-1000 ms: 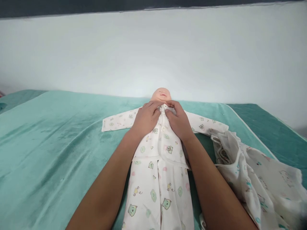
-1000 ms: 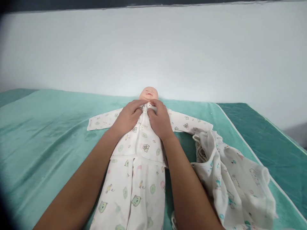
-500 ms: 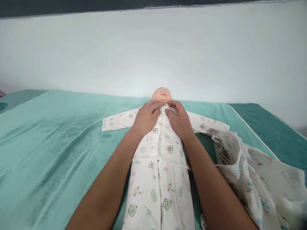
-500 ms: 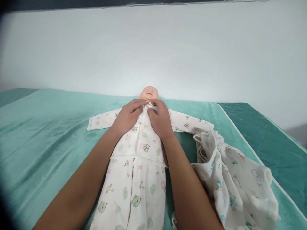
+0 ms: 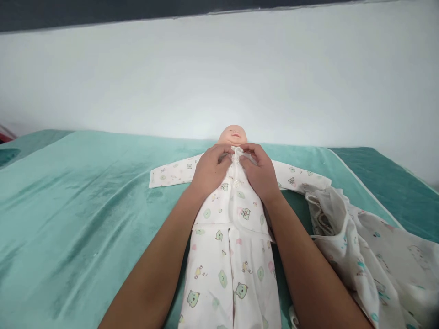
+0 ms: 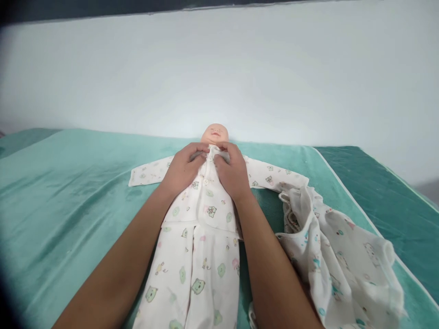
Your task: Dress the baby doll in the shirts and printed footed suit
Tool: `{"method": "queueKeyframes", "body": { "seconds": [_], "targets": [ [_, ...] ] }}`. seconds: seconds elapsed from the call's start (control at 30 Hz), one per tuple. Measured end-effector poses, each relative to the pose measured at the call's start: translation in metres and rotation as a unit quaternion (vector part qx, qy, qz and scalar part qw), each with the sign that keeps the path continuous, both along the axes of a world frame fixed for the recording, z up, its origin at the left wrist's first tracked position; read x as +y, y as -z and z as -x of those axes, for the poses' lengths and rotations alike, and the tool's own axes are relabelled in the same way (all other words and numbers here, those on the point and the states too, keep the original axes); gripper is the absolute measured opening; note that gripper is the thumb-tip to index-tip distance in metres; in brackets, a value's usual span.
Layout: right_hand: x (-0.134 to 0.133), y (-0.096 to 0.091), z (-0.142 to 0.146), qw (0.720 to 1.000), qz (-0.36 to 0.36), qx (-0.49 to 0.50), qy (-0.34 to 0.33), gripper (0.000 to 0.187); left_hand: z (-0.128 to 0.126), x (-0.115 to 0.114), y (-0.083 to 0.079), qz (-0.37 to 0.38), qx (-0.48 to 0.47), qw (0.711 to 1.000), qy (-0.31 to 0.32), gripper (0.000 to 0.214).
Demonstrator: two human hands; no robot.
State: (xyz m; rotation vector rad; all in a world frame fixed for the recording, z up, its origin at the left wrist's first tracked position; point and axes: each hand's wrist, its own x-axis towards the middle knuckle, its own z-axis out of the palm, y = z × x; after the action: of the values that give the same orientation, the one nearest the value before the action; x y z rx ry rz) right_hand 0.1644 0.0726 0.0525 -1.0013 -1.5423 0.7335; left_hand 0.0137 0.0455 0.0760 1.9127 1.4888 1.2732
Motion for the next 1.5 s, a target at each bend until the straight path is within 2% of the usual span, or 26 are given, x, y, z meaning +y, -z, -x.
{"method": "queueKeyframes", "body": {
  "seconds": [0.17,0.33,0.57,0.9,1.13,1.3,1.43,1.5],
  "targets": [
    [-0.01,0.001,0.0,0.999,0.018,0.027,-0.005,0.02,0.0,-0.015,-0.002,0.029,-0.053,0.998,0.013,0.016],
    [-0.03,0.0,-0.001,0.998,0.036,0.045,-0.006,0.01,0.002,-0.029,0.0,0.046,-0.088,0.995,0.022,0.014],
    [-0.048,-0.001,-0.002,0.997,0.054,0.047,-0.002,0.016,0.005,-0.028,0.003,0.024,-0.076,0.996,0.035,0.019],
    [-0.046,-0.001,0.001,0.999,0.032,0.036,0.022,0.016,0.008,-0.023,0.007,0.022,-0.064,0.997,0.041,0.027],
    [-0.041,0.0,-0.004,1.0,0.001,0.011,0.002,0.02,0.01,-0.021,0.009,-0.002,-0.034,0.998,0.047,0.031],
    [-0.038,0.001,-0.006,1.0,-0.001,-0.005,-0.015,0.02,0.01,-0.02,0.01,-0.012,-0.016,0.999,0.046,0.033],
    [-0.039,0.003,-0.005,1.0,0.005,0.006,-0.002,0.017,0.009,-0.022,0.009,-0.014,0.007,0.999,0.041,0.034],
    [-0.039,0.004,-0.004,1.0,0.004,0.02,0.007,0.023,0.009,-0.022,0.008,-0.018,0.023,0.999,0.04,0.035]
  ]
}}
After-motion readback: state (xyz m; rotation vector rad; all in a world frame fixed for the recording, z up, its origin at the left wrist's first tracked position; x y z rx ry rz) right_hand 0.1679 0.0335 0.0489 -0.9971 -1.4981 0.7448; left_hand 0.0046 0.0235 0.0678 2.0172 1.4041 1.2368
